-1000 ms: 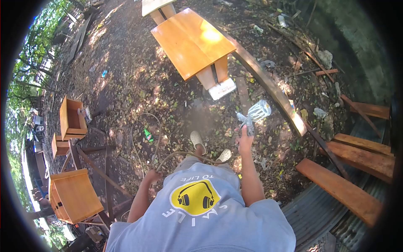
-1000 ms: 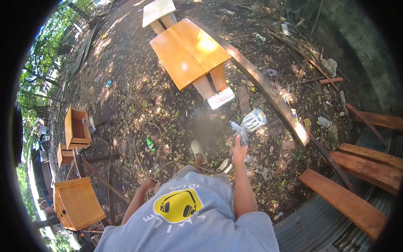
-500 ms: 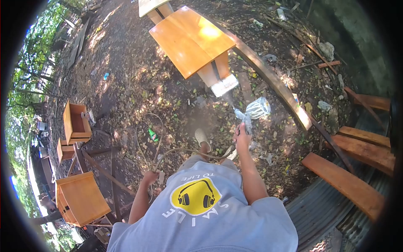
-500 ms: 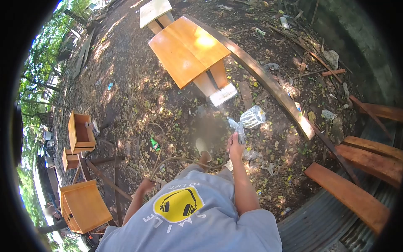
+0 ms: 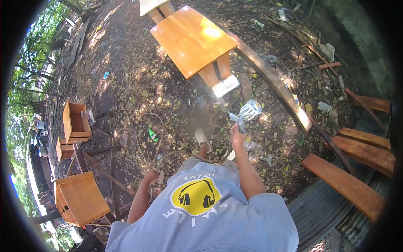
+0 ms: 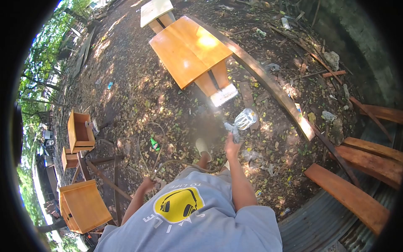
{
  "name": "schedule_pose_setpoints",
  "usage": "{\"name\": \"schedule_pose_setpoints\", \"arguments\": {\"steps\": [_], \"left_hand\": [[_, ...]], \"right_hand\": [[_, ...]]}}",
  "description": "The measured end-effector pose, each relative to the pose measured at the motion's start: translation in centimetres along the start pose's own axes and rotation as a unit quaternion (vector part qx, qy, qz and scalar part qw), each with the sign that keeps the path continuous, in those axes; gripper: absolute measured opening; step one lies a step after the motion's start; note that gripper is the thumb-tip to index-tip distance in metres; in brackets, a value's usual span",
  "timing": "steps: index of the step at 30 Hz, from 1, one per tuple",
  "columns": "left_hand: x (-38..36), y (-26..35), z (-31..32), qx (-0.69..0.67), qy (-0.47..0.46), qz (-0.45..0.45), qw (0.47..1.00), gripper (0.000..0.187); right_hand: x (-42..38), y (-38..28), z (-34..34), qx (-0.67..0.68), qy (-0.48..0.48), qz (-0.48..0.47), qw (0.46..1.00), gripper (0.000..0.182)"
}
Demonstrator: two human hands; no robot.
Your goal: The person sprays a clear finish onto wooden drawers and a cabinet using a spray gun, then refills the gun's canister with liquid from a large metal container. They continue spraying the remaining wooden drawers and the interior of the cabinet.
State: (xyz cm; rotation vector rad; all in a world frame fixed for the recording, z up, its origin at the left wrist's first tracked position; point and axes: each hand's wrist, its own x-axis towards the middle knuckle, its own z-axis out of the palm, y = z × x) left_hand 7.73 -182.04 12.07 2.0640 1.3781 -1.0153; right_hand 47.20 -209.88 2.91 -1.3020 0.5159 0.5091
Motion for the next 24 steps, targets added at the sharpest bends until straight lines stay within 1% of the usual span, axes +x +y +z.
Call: {"name": "schedule_pose_setpoints", "arguments": {"steps": [3,6,9,10,11,13,14,17,18,21,23,24], "left_hand": [[0.6,-0.4,0.1,0.027,-0.020,-0.001,0.999,0.047],[1.7,-1.3,0.8,-0.006,-0.020,-0.005,1.000,0.047],[1.5,-0.3,0.9,0.020,-0.004,0.010,1.000,0.046],[1.8,-0.1,1.1,0.024,-0.015,0.011,1.000,0.044],[2.1,0.3,1.6,0.028,-0.022,0.009,0.999,0.044],[1.2,2.9,1.2,0.037,-0.037,0.007,0.999,0.043],[1.4,4.2,1.5,0.090,-0.040,0.033,0.995,0.043],[2.8,7.9,3.4,0.101,-0.024,0.128,0.986,0.043],[1.8,10.6,3.2,0.097,0.000,0.115,0.989,0.040],[1.6,15.9,2.7,0.051,0.060,0.136,0.988,0.038],[1.0,18.8,1.7,0.036,0.048,0.154,0.986,0.037],[1.1,20.2,1.3,0.029,0.043,0.163,0.985,0.037]], "right_hand": [[-2.1,-1.5,-0.2,0.075,-0.072,0.000,0.995,0.028],[-4.8,-4.1,-0.7,0.101,-0.122,-0.012,0.987,0.029],[-6.3,-6.3,-3.0,0.107,-0.202,-0.051,0.972,0.030],[-6.7,-7.5,-4.2,0.114,-0.254,-0.055,0.959,0.029],[-7.2,-8.7,-5.0,0.095,-0.240,-0.073,0.963,0.027],[-10.0,-13.3,-6.0,0.056,-0.210,-0.110,0.970,0.024],[-9.8,-13.7,-7.6,0.014,-0.210,-0.121,0.970,0.022],[-9.1,-13.9,-11.1,-0.151,-0.113,-0.237,0.953,0.023],[-8.8,-14.0,-11.9,-0.140,-0.088,-0.256,0.952,0.024],[-8.1,-16.2,-13.0,-0.128,-0.016,-0.373,0.919,0.036],[-7.0,-18.9,-13.8,-0.132,-0.015,-0.394,0.910,0.036],[-6.9,-20.9,-14.3,-0.152,-0.024,-0.383,0.911,0.036]]}}
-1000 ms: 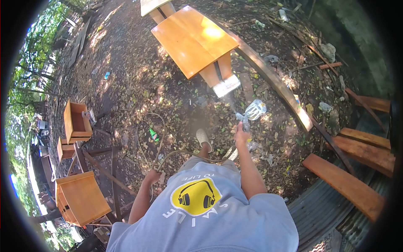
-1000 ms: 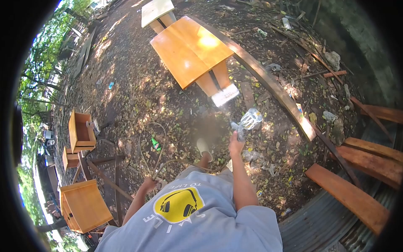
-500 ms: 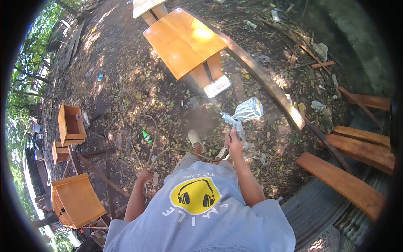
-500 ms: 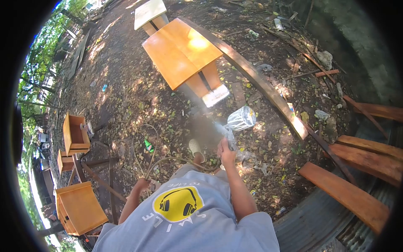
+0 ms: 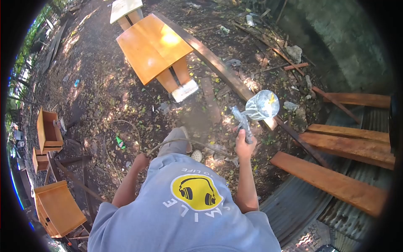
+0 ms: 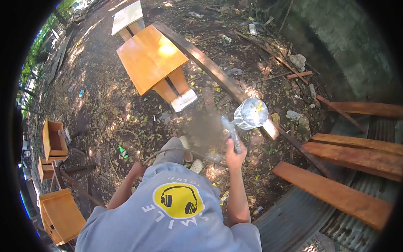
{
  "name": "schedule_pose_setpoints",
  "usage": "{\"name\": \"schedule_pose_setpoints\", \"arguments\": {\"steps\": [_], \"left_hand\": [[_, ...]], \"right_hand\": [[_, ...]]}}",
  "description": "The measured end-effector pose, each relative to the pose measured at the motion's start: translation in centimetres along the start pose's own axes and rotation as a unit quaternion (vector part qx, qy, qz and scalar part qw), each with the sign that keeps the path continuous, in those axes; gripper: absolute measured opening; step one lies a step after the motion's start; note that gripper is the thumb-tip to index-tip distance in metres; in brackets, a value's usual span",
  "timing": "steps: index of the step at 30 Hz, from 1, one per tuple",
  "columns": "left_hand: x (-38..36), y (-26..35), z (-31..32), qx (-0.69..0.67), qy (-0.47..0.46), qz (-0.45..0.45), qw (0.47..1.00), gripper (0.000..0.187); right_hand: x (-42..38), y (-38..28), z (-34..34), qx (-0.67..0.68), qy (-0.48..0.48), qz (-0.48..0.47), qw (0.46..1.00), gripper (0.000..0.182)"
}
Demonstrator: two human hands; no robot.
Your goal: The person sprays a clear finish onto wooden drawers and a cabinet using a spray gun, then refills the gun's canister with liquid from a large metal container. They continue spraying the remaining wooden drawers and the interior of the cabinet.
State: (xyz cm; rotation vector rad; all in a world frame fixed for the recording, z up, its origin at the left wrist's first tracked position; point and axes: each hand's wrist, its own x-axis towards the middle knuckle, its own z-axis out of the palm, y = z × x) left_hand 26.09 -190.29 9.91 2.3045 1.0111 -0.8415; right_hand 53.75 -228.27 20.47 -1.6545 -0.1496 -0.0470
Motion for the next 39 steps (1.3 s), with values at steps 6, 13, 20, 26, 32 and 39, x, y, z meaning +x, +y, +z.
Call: {"name": "schedule_pose_setpoints", "arguments": {"steps": [6,13,20,26,32,39], "left_hand": [[5.5,5.1,-1.5,-0.034,-0.027,0.056,0.998,0.040],[14.4,11.4,-1.0,0.036,-0.083,0.043,0.995,0.041],[20.5,22.5,0.4,0.041,-0.179,0.011,0.983,0.036],[18.3,32.2,-4.5,-0.038,-0.224,0.004,0.974,0.038],[15.4,38.8,-1.4,-0.200,-0.173,-0.129,0.956,0.049],[17.4,52.6,2.5,-0.318,-0.105,-0.242,0.911,0.050]], "right_hand": [[8.8,-2.1,-3.2,-0.085,-0.155,0.047,0.983,0.037],[24.3,-2.5,-2.5,-0.098,-0.375,0.029,0.921,0.046],[45.2,-4.1,2.5,-0.134,-0.510,0.096,0.844,0.039],[56.9,-2.4,7.5,-0.151,-0.617,0.062,0.770,0.044],[65.7,-3.6,18.1,-0.140,-0.614,-0.012,0.776,0.033],[76.6,1.7,31.7,0.057,-0.587,-0.003,0.807,0.025]]}}
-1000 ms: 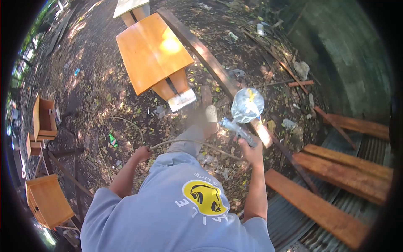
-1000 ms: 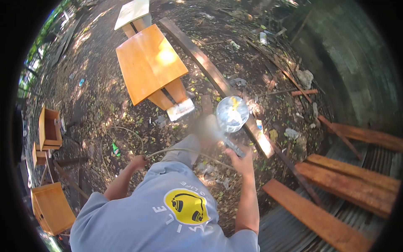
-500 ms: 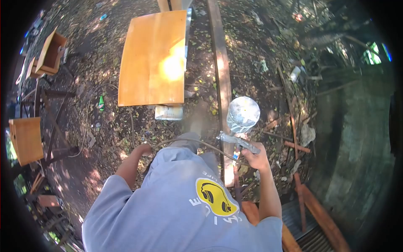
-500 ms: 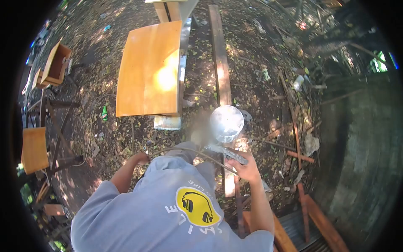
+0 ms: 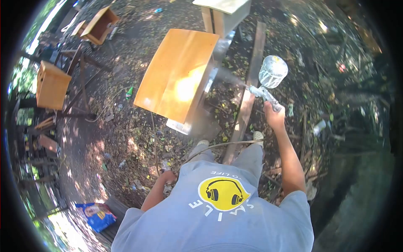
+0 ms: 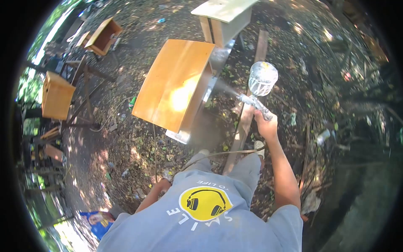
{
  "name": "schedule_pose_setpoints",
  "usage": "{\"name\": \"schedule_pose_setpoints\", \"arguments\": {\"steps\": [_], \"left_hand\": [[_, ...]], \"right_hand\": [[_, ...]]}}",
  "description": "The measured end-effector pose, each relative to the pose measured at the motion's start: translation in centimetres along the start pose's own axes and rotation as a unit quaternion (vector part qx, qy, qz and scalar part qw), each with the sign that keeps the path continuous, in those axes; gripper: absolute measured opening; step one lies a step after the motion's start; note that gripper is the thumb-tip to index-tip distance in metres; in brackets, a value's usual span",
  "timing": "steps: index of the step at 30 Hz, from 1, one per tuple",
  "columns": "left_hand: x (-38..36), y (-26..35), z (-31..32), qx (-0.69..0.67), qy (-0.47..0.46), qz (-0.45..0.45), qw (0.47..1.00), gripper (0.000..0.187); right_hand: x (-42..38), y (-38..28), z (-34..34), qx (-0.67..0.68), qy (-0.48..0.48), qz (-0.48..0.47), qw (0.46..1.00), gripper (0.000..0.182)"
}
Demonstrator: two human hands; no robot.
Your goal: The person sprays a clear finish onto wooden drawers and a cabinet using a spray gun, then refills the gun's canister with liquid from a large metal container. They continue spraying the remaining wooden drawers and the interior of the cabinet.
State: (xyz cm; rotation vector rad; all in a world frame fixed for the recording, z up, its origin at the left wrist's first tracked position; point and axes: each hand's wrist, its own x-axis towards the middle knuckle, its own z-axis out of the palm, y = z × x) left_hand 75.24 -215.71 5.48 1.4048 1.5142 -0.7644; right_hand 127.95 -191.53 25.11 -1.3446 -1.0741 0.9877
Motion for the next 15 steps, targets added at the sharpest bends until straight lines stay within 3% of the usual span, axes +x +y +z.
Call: {"name": "schedule_pose_setpoints", "arguments": {"steps": [2,4,5,6,11,14,15], "left_hand": [[-0.6,4.6,3.9,-0.046,0.033,-0.031,0.998,0.050],[0.5,9.2,9.2,-0.089,0.080,-0.020,0.993,0.049],[1.3,11.1,13.1,-0.096,0.092,-0.001,0.991,0.048],[1.9,13.1,16.8,-0.103,0.104,0.017,0.989,0.046],[-6.8,28.4,22.0,-0.284,0.175,-0.041,0.942,0.045],[-10.8,34.8,22.2,-0.374,0.211,-0.062,0.901,0.044],[-11.5,36.4,22.2,-0.391,0.218,-0.072,0.892,0.044]], "right_hand": [[4.5,0.8,-1.6,-0.032,-0.006,0.014,0.999,0.020],[9.0,2.7,-3.3,-0.052,-0.025,-0.135,0.989,0.019],[10.7,2.4,-4.1,-0.023,-0.040,-0.059,0.997,0.021],[13.0,3.6,-5.3,-0.133,-0.049,-0.159,0.977,0.021],[16.7,2.9,-6.8,0.049,-0.026,0.041,0.998,0.019],[16.7,3.5,-7.3,0.125,0.015,0.034,0.991,0.017],[16.4,4.5,-8.0,0.087,0.000,-0.004,0.996,0.016]]}}
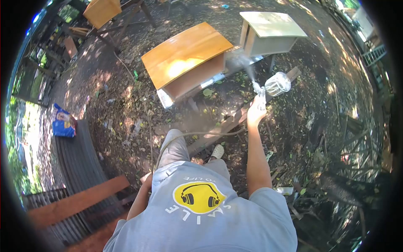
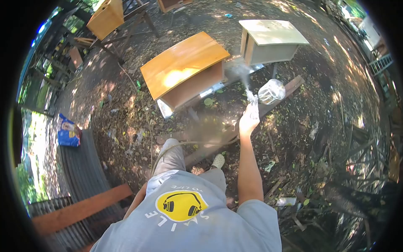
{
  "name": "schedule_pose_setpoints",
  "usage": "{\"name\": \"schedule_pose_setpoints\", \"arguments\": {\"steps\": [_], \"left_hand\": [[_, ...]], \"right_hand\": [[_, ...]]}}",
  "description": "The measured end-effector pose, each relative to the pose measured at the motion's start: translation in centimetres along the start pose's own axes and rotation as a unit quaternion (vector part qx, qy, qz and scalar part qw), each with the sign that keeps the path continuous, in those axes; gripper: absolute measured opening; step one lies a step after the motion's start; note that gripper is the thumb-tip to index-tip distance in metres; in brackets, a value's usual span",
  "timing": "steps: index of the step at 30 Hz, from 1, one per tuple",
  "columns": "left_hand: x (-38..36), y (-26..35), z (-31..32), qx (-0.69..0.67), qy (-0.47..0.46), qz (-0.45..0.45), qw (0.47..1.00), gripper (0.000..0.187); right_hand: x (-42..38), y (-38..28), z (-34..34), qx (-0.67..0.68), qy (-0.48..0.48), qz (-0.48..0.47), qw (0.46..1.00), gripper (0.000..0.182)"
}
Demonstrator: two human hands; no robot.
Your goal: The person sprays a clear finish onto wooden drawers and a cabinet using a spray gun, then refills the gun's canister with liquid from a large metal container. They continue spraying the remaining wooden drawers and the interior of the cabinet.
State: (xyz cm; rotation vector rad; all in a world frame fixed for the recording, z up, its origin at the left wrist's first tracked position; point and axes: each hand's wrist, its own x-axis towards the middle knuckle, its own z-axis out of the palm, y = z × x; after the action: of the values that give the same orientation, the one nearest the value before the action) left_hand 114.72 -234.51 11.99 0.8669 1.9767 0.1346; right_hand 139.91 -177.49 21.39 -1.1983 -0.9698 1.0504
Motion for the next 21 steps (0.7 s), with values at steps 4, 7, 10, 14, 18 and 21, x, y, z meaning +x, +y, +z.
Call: {"name": "schedule_pose_setpoints", "arguments": {"steps": [4,7,10,14,18,21], "left_hand": [[-2.1,2.7,3.9,0.103,0.000,-0.091,0.990,0.044],[-4.8,5.2,6.3,0.053,0.099,-0.190,0.975,0.044],[-7.8,7.0,7.8,0.039,0.064,-0.236,0.969,0.044],[-10.7,6.8,12.3,0.009,0.097,-0.276,0.956,0.042],[-11.5,8.9,18.4,-0.054,0.133,-0.310,0.940,0.042],[-11.6,11.4,23.7,-0.126,0.130,-0.293,0.939,0.046]], "right_hand": [[-2.3,7.1,-3.9,0.038,-0.166,-0.048,0.984,0.012],[-7.5,3.8,-4.4,0.005,-0.267,-0.043,0.963,0.012],[-11.1,7.0,-5.3,-0.051,-0.333,-0.093,0.937,0.015],[-14.7,8.2,-6.7,-0.057,-0.465,-0.003,0.883,0.020],[-15.3,5.4,-7.7,-0.048,-0.552,-0.010,0.833,0.025],[-13.0,2.8,-7.4,-0.140,-0.576,-0.135,0.794,0.026]]}}
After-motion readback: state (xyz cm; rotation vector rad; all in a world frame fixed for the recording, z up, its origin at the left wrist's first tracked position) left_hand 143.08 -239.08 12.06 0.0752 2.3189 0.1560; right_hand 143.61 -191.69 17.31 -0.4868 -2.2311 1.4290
